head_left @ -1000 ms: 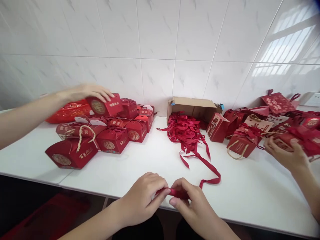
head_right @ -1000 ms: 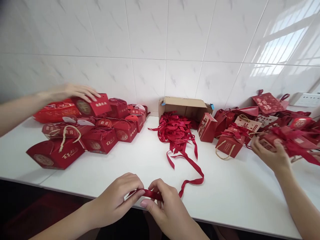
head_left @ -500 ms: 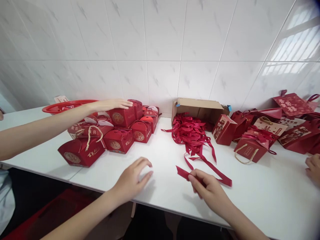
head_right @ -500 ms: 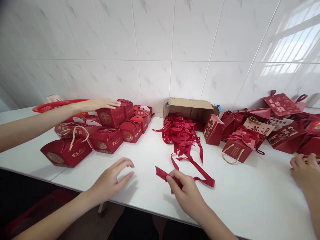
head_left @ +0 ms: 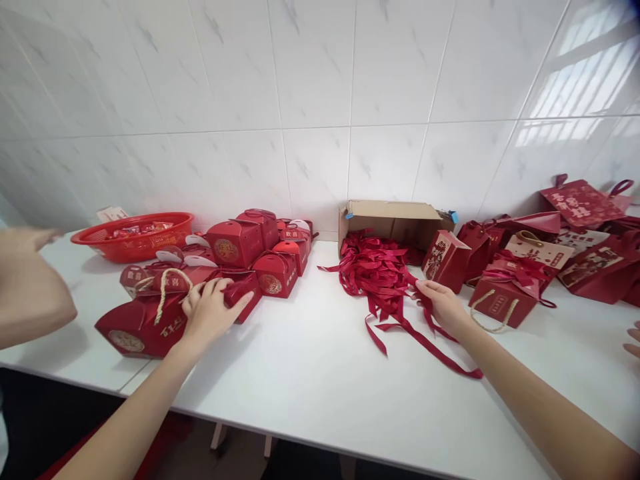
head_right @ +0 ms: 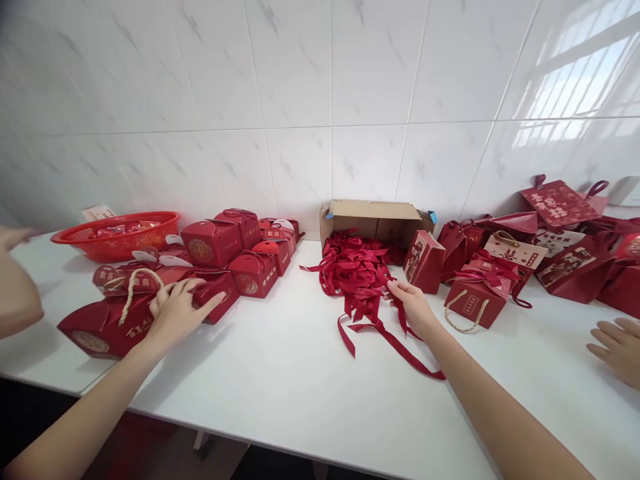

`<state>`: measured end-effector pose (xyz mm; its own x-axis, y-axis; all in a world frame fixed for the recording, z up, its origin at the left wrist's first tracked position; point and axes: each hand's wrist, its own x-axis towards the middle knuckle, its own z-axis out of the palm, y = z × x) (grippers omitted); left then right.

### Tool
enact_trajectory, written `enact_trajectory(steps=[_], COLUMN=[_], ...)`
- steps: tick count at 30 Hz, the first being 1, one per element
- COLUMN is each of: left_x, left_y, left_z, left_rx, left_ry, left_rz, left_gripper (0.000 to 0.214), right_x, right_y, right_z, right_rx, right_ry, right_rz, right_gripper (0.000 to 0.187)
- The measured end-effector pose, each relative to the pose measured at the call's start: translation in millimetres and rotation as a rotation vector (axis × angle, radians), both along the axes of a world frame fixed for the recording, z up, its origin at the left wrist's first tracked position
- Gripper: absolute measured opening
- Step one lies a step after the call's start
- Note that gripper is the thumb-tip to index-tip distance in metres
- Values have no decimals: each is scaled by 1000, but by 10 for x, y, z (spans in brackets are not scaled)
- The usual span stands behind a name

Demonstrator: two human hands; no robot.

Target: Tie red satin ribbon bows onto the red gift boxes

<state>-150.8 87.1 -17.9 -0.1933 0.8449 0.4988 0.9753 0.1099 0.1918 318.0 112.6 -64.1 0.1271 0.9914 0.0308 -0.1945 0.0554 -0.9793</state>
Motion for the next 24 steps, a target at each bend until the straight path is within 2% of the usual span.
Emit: enact_trajectory(steps=[3, 5, 7, 9, 11, 14, 17, 19, 22, 24], left_x=[-15, -31, 1, 127, 360, 830, 1276, 1496, 1670, 1671], left_y=[-22, -100, -226, -364, -452, -377, -64, 168, 384, 421], left_z=[-77, -87, -72, -61, -80, -179, -273, -302, -364, -470], left_rx=[19, 19, 3, -38, -80, -91, -39, -49, -205, -379], left_ry=[62, 101, 146, 167, 148, 46, -203, -556, -1058, -1173], left_rz=[-34, -116, -298, -579, -839, -1057, -1200, -1250, -1191, -1164], left_gripper=[46, 43, 41, 40, 47, 49, 49, 53, 60, 69], right_x=[187, 246, 273, 287, 303, 335, 362, 366, 344, 318], right_y=[176, 259, 325, 387, 445, 497, 485, 459, 443, 452], right_z=[-82, -160, -237, -291, -312, -290, -253, -245, -258, -268], right_rx=[-25, -38, -57, -93, -138, -193, -197, -183, -175, -185], right_ry=[150, 249, 328, 369, 378, 370, 368, 366, 361, 361], right_rz=[5, -10, -31, -36, -20, 27, 64, 77, 84, 75], right_gripper=[23, 16, 11, 10, 10, 10, 8, 4, 5, 10])
